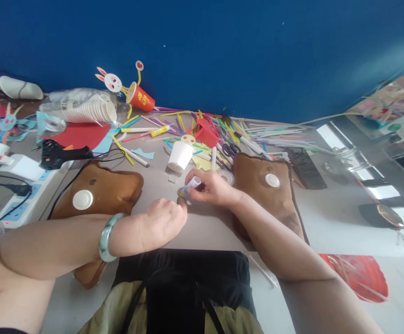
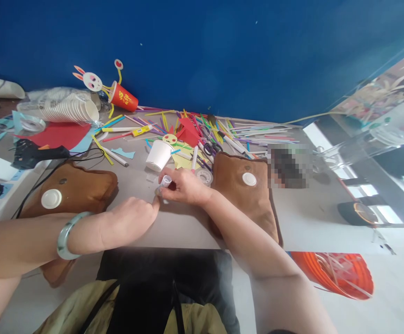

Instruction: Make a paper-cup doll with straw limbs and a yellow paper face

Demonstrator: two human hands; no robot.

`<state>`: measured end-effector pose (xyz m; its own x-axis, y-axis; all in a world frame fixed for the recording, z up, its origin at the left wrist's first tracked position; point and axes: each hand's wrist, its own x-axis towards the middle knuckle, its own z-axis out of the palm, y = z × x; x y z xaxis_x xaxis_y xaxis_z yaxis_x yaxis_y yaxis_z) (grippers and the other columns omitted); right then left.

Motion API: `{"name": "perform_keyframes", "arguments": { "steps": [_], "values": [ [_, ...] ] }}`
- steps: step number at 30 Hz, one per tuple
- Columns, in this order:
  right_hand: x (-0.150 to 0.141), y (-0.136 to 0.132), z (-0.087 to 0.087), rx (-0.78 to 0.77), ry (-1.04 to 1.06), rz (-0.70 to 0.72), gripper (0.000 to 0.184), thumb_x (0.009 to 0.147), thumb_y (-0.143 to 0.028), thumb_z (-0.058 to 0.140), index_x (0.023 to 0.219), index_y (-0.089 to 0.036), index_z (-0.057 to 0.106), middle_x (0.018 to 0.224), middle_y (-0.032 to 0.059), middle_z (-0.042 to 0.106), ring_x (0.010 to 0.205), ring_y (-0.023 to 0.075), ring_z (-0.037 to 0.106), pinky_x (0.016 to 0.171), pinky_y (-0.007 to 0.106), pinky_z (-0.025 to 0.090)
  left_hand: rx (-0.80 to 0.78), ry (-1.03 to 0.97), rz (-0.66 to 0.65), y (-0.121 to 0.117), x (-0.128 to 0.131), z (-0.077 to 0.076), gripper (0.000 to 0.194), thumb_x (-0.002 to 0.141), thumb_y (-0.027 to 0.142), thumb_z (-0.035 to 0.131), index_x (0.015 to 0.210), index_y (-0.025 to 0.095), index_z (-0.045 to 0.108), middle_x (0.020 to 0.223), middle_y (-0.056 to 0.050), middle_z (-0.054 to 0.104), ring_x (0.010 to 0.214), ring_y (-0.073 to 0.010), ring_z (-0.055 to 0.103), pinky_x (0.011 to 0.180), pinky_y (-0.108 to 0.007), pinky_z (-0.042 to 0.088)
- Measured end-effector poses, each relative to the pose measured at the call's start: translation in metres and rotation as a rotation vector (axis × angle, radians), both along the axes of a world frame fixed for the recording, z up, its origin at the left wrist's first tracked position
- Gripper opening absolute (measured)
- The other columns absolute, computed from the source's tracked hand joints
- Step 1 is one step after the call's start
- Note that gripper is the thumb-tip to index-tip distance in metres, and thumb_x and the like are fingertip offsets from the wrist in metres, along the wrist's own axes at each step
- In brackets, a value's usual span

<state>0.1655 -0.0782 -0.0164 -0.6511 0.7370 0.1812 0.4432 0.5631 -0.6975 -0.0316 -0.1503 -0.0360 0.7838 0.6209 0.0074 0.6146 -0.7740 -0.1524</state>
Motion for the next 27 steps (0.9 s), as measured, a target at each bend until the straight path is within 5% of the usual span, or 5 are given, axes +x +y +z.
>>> {"name": "perform_keyframes", "arguments": {
  "steps": [9,17,22,27],
  "values": [
    [-0.002,0.003,-0.010,0.225,-0.187,-0.035,0.017,0.080,-0.024,0.058,0.095,-0.019,0.063,0.056,-0.0044,0.056,0.052,0.0114,0.046,0.057,0.023,0.031,-0.032,-0.006,-0.043,0.003,-0.007,-0.018,0.042,0.087,0.005,0.049,0.128,-0.002,0.054,0.065,-0.008,0.062,0.065,-0.0217,0.066,0.059,-0.032,0.049],
    [0.004,0.001,0.000,0.165,-0.011,-0.113,0.013,0.081,-0.025,0.059,0.093,-0.020,0.059,0.056,-0.0061,0.054,0.050,0.0089,0.044,0.057,0.022,0.034,-0.031,-0.026,-0.055,0.003,-0.011,-0.026,0.049,0.087,0.004,0.046,0.136,-0.001,0.047,0.079,-0.013,0.069,0.070,-0.0220,0.068,0.063,-0.033,0.050],
    [-0.002,-0.001,-0.005,0.173,-0.100,0.025,0.012,0.082,-0.025,0.059,0.092,-0.019,0.063,0.058,-0.0049,0.056,0.053,0.0096,0.046,0.059,0.022,0.034,-0.004,-0.032,-0.053,0.003,-0.007,-0.019,0.040,0.087,0.003,0.045,0.125,-0.002,0.055,0.067,-0.010,0.064,0.067,-0.0225,0.067,0.059,-0.033,0.050],
    [-0.002,0.006,-0.015,0.281,-0.225,-0.045,0.016,0.082,-0.027,0.059,0.096,-0.019,0.065,0.060,-0.0024,0.056,0.056,0.0122,0.046,0.057,0.024,0.030,-0.012,-0.015,-0.041,0.004,-0.005,-0.010,0.039,0.083,0.000,0.044,0.119,-0.002,0.058,0.063,-0.008,0.062,0.061,-0.0209,0.065,0.055,-0.031,0.048]
  ]
}}
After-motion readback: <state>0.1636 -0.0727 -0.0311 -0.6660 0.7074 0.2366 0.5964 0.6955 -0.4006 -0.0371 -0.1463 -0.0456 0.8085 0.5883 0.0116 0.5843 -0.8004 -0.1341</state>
